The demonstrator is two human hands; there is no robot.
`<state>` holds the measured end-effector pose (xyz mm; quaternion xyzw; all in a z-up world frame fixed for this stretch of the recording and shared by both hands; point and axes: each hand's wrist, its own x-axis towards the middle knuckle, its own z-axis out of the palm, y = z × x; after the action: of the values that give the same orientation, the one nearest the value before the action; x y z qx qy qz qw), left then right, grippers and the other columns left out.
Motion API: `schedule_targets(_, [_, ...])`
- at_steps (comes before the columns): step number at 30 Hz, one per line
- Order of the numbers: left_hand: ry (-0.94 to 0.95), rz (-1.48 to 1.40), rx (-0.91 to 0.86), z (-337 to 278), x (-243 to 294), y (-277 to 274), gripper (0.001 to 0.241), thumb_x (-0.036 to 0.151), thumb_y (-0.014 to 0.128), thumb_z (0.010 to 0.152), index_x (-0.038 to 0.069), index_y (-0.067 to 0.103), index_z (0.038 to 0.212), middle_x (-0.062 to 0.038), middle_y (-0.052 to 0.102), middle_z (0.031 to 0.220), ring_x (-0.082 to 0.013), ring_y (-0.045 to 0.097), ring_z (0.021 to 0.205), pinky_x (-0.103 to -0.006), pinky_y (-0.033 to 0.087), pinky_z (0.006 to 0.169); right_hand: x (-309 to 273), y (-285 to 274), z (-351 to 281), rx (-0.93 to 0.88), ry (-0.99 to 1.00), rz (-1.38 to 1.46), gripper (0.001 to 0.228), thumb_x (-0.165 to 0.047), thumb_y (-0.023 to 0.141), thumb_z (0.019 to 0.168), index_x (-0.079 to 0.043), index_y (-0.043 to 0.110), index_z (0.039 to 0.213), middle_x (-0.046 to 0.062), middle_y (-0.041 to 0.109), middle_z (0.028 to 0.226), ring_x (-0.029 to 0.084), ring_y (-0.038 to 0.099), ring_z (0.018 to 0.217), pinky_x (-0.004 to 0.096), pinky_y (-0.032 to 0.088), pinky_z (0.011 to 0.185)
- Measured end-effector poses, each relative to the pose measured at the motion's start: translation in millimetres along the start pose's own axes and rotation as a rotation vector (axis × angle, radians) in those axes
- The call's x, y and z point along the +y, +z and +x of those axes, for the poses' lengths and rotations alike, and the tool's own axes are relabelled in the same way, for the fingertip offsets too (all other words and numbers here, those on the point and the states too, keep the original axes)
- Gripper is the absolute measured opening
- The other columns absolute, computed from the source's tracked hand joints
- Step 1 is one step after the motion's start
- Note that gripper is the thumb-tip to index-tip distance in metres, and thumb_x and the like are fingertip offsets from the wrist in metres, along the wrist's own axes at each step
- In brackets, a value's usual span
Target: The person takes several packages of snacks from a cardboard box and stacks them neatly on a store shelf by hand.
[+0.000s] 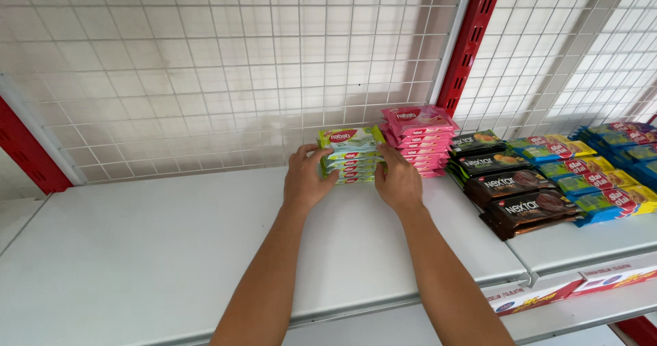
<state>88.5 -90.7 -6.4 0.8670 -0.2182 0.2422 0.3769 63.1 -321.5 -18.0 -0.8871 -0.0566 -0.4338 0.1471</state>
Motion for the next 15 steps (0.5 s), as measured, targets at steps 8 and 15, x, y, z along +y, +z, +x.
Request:
schedule_targets(8, [0.130, -0.060, 0.272, -2, 11, -3, 0.040, 0.039, 0.077, 0.083, 0.022, 0.067, 0.119, -0.008, 0.056, 0.111, -0.0347, 0.065, 0.101, -0.0473, 0.057, 0.086, -18, -15, -5, 0.140, 0.031, 0.044, 0.030, -0.014, 0.066, 0.086, -0.019, 0.070, 0.115, 0.000, 0.067, 0.108, 0.027, 0.072, 0.088, 0.043, 0.061, 0.070])
schedule_targets(15, [0.445, -0.166, 0.293, -19, 82, 19, 0.017, 0.030, 0.075, 0.083, 0.032, 0.070, 0.099, 0.007, 0.060, 0.060, -0.0161, 0.062, 0.056, -0.0317, 0.055, 0.057, -14, -112, -78, 0.047, 0.126, 0.307, 0.017, -0.006, 0.071, 0.084, -0.017, 0.077, 0.095, 0.000, 0.072, 0.069, 0.016, 0.065, 0.050, 0.027, 0.052, 0.045])
